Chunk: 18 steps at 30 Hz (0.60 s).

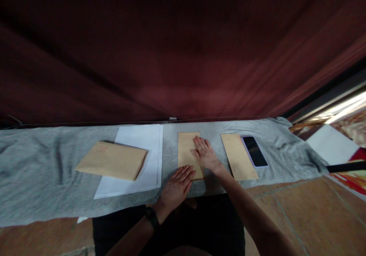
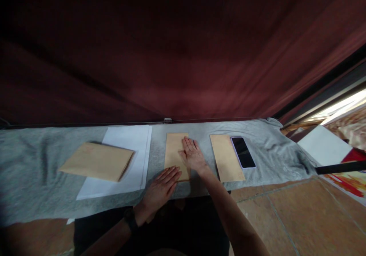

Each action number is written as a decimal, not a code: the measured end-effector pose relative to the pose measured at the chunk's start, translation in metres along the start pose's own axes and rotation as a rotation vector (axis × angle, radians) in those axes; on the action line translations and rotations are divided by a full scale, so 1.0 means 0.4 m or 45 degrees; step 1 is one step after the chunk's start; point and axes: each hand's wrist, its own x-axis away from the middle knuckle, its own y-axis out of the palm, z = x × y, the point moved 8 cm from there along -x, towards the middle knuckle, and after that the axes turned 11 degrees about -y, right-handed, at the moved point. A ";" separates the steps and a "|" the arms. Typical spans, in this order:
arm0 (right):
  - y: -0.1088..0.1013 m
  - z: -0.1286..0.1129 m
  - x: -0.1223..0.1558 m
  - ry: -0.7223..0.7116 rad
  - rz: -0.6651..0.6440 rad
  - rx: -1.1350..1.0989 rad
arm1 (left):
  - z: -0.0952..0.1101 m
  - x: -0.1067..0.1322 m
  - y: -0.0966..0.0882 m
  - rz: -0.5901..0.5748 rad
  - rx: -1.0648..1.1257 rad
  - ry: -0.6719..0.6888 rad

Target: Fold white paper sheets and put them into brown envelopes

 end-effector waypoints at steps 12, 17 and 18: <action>-0.051 -0.119 0.167 -0.070 -0.038 -0.070 | 0.001 0.002 0.002 -0.003 -0.005 0.000; -0.091 -0.167 0.217 -0.150 -0.061 -0.142 | 0.001 0.003 -0.008 -0.027 0.029 -0.006; -0.099 -0.173 0.225 -0.158 -0.060 -0.162 | 0.000 -0.004 -0.013 -0.032 0.044 -0.020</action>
